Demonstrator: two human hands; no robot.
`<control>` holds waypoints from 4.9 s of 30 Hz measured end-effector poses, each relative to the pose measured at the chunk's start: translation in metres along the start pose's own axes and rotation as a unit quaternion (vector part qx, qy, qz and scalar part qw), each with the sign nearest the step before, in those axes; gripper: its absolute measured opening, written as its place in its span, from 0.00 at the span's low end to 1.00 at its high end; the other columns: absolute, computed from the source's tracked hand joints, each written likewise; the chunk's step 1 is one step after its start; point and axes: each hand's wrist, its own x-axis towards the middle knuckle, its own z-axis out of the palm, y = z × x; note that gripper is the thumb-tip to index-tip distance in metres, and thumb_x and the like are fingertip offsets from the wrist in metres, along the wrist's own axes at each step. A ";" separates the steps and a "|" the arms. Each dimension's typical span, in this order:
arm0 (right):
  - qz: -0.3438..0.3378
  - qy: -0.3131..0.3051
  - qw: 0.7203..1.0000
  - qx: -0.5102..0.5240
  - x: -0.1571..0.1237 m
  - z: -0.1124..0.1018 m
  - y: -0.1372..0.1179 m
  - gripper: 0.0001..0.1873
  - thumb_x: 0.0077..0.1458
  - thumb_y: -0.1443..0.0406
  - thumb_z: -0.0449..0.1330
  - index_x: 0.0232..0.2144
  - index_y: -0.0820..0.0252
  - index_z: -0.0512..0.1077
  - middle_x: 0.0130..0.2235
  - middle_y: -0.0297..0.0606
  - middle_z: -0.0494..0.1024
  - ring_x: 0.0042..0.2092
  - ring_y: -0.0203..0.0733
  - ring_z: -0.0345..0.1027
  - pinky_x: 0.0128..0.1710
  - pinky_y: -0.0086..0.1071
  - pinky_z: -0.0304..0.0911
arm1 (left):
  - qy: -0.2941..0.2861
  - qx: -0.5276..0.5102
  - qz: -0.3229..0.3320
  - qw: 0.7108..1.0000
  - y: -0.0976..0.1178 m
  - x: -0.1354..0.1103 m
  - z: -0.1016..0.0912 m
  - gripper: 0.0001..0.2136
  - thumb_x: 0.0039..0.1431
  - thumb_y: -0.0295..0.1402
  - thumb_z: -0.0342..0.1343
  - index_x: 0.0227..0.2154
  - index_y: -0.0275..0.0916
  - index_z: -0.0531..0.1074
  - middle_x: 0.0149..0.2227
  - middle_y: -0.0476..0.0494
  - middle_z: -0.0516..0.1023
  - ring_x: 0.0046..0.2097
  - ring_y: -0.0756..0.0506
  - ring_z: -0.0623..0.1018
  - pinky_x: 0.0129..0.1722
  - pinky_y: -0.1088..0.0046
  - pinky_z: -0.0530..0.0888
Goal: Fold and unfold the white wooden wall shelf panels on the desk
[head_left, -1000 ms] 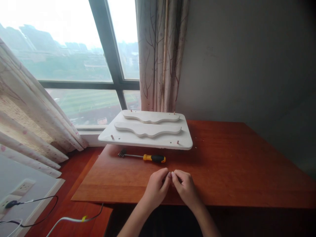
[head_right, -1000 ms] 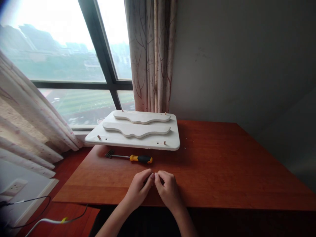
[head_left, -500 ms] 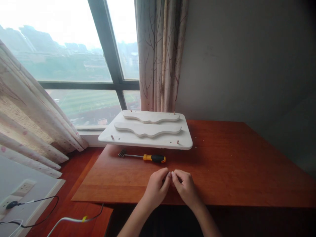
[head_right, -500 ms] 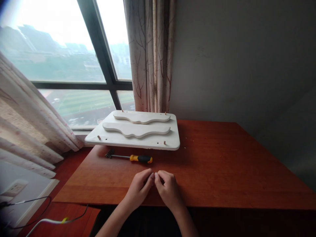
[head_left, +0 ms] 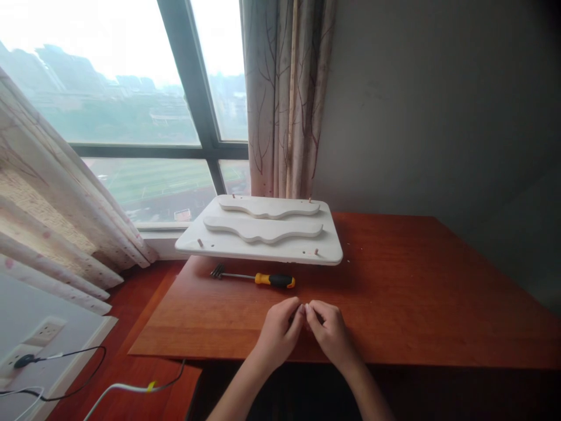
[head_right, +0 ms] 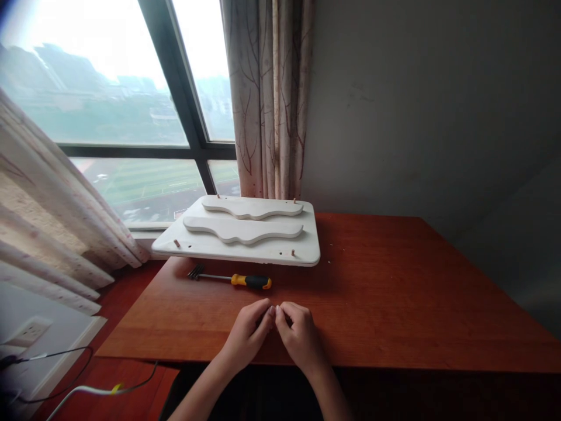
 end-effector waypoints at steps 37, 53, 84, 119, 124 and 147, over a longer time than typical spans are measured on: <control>-0.001 0.002 1.000 -0.005 -0.001 0.000 0.002 0.21 0.68 0.60 0.48 0.21 0.57 0.57 0.23 0.30 0.64 0.26 0.34 0.58 0.28 0.30 0.50 | 0.007 0.001 0.003 1.000 0.000 -0.001 0.001 0.16 0.70 0.36 0.45 0.24 0.40 0.56 0.24 0.50 0.64 0.27 0.50 0.64 0.30 0.73 0.59; 0.046 0.031 0.994 0.093 0.015 -0.008 -0.003 0.16 0.66 0.55 0.54 0.43 0.58 0.75 0.37 0.39 0.78 0.33 0.39 0.70 0.31 0.30 0.64 | 0.206 -0.149 -0.046 0.966 -0.018 -0.006 -0.043 0.11 0.66 0.38 0.53 0.47 0.39 0.69 0.39 0.43 0.76 0.35 0.48 0.76 0.36 0.72 0.74; -0.107 -0.110 0.958 -0.241 0.063 0.016 -0.024 0.20 0.60 0.73 0.57 0.53 0.56 0.73 0.48 0.40 0.77 0.49 0.47 0.69 0.53 0.40 0.67 | 0.138 0.330 0.087 0.930 -0.095 -0.011 -0.147 0.09 0.66 0.33 0.52 0.40 0.40 0.78 0.45 0.40 0.79 0.46 0.40 0.78 0.46 0.62 0.77; -0.153 0.067 0.956 -0.241 0.105 -0.070 -0.007 0.09 0.64 0.64 0.55 0.41 0.57 0.76 0.41 0.43 0.77 0.44 0.48 0.71 0.47 0.40 0.68 | 0.358 0.340 0.004 0.869 -0.062 0.035 -0.198 0.18 0.61 0.34 0.53 0.53 0.36 0.73 0.53 0.34 0.74 0.50 0.38 0.76 0.48 0.61 0.76; -0.159 0.067 0.945 -0.278 0.115 -0.069 -0.002 0.11 0.65 0.65 0.54 0.34 0.57 0.76 0.35 0.41 0.76 0.40 0.46 0.69 0.43 0.38 0.65 | 0.300 0.355 -0.035 0.885 -0.082 0.045 -0.207 0.16 0.62 0.36 0.52 0.49 0.37 0.74 0.46 0.36 0.79 0.47 0.37 0.77 0.52 0.56 0.72; -0.111 0.125 0.948 -0.272 0.023 -0.167 0.039 0.10 0.66 0.58 0.55 0.36 0.54 0.74 0.38 0.39 0.79 0.41 0.47 0.73 0.44 0.39 0.67 | 0.201 0.371 0.065 0.904 -0.027 0.004 -0.120 0.13 0.68 0.35 0.50 0.53 0.42 0.70 0.49 0.40 0.79 0.52 0.39 0.76 0.52 0.61 0.67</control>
